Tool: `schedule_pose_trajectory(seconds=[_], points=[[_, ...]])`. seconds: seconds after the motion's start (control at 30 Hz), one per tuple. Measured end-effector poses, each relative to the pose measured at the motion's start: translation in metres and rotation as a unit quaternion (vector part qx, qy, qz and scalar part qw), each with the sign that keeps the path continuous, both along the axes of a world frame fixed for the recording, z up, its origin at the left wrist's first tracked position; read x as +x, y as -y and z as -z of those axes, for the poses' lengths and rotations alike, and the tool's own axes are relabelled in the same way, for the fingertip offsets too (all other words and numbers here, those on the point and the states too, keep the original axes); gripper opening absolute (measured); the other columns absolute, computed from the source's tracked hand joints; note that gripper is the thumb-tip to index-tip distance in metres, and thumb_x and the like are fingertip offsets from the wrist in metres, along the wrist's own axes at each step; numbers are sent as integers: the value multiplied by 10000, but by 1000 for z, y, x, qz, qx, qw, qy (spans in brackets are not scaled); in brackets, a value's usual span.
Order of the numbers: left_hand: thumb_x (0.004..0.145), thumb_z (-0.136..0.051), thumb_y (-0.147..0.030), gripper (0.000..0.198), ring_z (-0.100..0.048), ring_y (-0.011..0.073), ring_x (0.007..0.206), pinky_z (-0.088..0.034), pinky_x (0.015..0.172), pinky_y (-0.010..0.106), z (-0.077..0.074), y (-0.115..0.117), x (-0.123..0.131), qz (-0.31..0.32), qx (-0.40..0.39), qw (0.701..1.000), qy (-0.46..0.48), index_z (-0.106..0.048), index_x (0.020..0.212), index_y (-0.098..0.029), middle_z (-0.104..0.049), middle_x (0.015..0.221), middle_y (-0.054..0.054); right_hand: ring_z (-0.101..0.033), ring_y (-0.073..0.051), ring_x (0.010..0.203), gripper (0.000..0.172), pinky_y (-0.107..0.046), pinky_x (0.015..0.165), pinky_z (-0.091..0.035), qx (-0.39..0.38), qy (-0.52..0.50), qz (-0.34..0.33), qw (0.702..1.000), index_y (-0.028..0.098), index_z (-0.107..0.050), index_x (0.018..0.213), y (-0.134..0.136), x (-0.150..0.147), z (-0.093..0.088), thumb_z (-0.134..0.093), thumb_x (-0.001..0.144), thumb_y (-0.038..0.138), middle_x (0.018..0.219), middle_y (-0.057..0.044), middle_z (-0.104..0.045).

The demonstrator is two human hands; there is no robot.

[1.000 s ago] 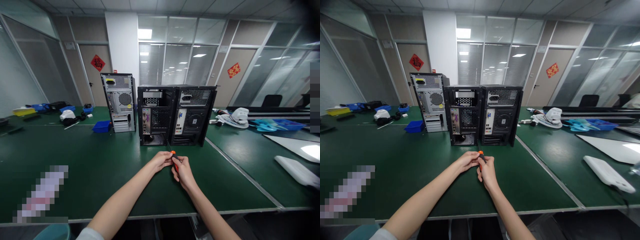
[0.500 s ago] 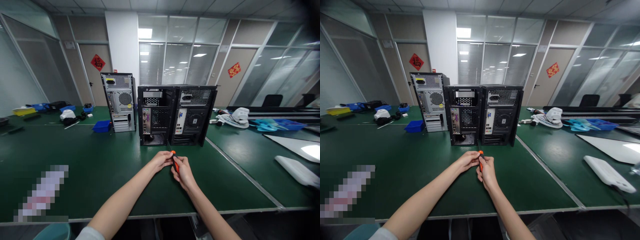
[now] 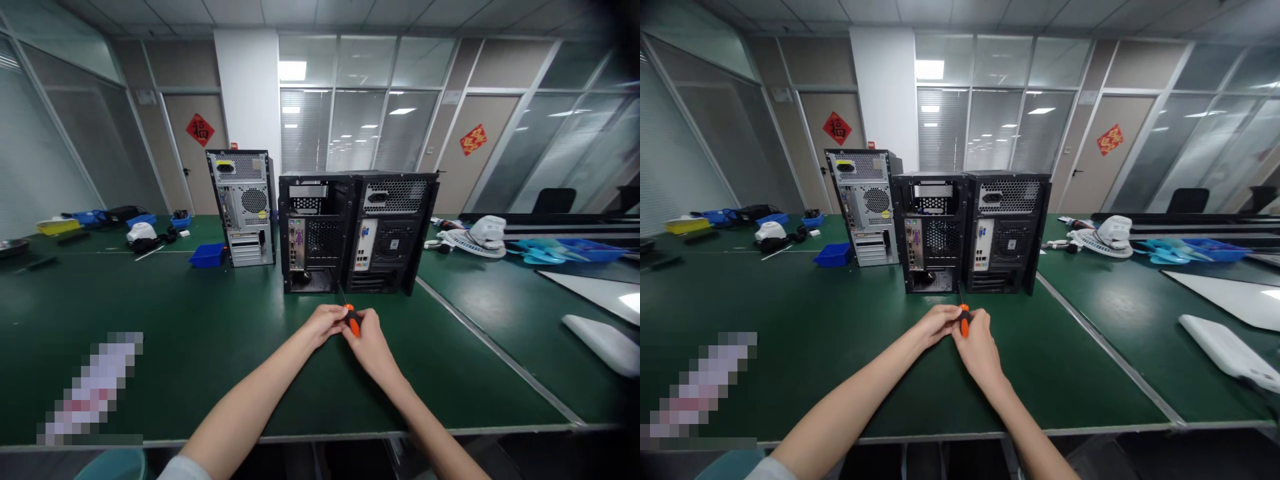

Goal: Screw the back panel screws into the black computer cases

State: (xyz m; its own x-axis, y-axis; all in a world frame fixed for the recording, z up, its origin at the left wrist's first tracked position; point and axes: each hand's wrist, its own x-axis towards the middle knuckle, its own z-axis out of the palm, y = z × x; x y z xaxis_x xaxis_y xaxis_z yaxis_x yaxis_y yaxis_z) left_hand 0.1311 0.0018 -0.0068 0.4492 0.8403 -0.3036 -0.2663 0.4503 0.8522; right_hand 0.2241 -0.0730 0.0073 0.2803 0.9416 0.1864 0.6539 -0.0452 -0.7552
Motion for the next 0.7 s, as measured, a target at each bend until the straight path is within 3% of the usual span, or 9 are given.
schedule_pose_trajectory(seconds=[0.1, 0.2, 0.3, 0.43, 0.57, 0.7], points=[[723, -663, -178, 74, -577, 82, 589, -457, 745, 258, 1, -1, 0, 11, 6, 1000, -1, -649, 752, -111, -631, 665, 28, -595, -158, 656, 272, -230, 441, -337, -9, 296, 3, 955, 174, -437, 1047, 11, -8, -8, -453, 799, 284, 1010, -94, -504], [715, -650, -165, 61, -586, 96, 615, -454, 727, 255, 2, -1, 1, 14, 14, 1000, 5, -647, 746, -113, -631, 656, 26, -613, -219, 749, 367, -249, 441, -368, 4, 431, 8, 902, 144, -444, 1167, 20, -19, -13, -410, 802, 146, 1039, -148, -528], [679, -669, -178, 92, -581, 100, 632, -441, 722, 244, 3, -3, 1, 16, 31, 999, 9, -658, 737, -108, -646, 684, 37, -607, -219, 722, 406, -271, 449, -403, 31, 466, 18, 884, 138, -495, 1143, 20, -25, -12, -304, 800, 38, 1103, -199, -529], [628, -689, -180, 110, -564, 94, 618, -420, 696, 225, 4, -3, 1, 17, 46, 999, 10, -663, 703, -104, -638, 650, 29, -586, -233, 681, 415, -301, 452, -411, 36, 462, 24, 886, 114, -528, 1078, 11, -25, -7, -200, 832, 45, 1076, -237, -530], [624, -692, -223, 127, -540, 94, 593, -399, 659, 220, 4, -2, 2, 12, 48, 999, -11, -660, 661, -106, -600, 582, 10, -557, -215, 633, 397, -281, 440, -390, 16, 458, 34, 888, 139, -539, 980, 1, -23, -1, -171, 847, 73, 922, -199, -552], [632, -662, -206, 98, -522, 91, 571, -384, 619, 209, 5, -3, 3, 7, 53, 998, -21, -659, 654, -110, -576, 538, -5, -550, -164, 601, 381, -222, 434, -367, -2, 522, 29, 852, 167, -536, 944, -1, -21, -2, -179, 853, 67, 884, -149, -560]])
